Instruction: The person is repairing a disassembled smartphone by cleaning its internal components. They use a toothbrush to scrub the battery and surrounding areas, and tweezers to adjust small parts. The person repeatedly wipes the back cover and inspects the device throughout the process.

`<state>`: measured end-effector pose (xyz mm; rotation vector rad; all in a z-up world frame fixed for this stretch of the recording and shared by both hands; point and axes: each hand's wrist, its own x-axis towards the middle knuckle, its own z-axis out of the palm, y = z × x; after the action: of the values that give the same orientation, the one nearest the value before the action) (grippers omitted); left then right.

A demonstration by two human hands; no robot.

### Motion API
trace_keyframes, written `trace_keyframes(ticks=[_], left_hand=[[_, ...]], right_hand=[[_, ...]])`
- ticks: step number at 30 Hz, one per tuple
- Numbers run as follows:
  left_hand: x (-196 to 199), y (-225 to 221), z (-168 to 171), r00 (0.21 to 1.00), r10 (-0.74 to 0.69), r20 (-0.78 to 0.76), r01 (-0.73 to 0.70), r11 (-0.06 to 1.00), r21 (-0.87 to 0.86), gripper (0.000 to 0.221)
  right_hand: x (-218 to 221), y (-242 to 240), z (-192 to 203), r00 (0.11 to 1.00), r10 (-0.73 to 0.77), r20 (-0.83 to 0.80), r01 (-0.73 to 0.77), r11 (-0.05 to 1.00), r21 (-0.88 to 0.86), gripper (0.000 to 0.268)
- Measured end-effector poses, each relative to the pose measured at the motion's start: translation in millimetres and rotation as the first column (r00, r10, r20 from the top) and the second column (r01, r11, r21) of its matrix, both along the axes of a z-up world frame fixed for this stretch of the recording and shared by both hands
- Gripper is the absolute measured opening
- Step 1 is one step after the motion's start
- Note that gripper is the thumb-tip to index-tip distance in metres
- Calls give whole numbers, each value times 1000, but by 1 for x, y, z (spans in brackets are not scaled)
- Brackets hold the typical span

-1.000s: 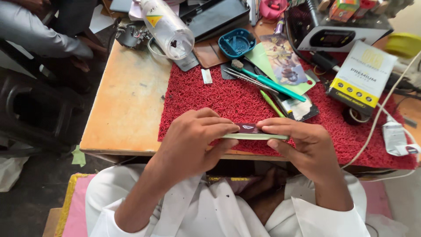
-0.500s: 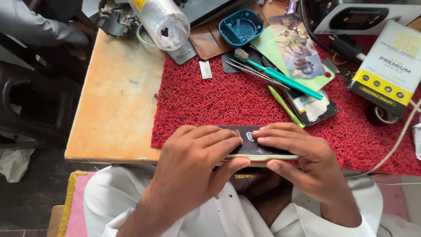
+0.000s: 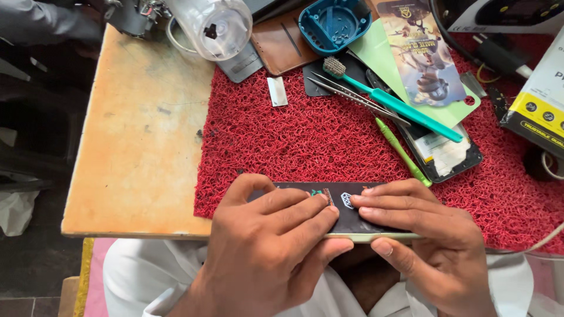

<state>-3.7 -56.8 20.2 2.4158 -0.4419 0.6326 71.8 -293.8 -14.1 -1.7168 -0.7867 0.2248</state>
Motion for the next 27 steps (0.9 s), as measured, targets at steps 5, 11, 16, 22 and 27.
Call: trace_keyframes(ticks=[5,11,16,22,27], left_hand=[[5,0,-1,1000,6,22,-6,1000,-10,28],[6,-5,-1,999,43,2,-42,998,-35,26],[8,-7,2,997,75,4,-75,996,-46,23],[9,-3,5,999,30,19,-30,999,-16,25],[-9,4,-6,997,-64,48,61,996,72,29]], right_hand=[[0,5,4,1000,-26,-12,26,1000,-2,35],[-3,8,7,991,-77,-110,77,997,-6,34],[-5,12,9,981,-115,-155,115,993,-9,31],[2,16,13,990,-53,-129,61,996,65,25],[-4,11,-5,966,3,260,-4,1000,3,31]])
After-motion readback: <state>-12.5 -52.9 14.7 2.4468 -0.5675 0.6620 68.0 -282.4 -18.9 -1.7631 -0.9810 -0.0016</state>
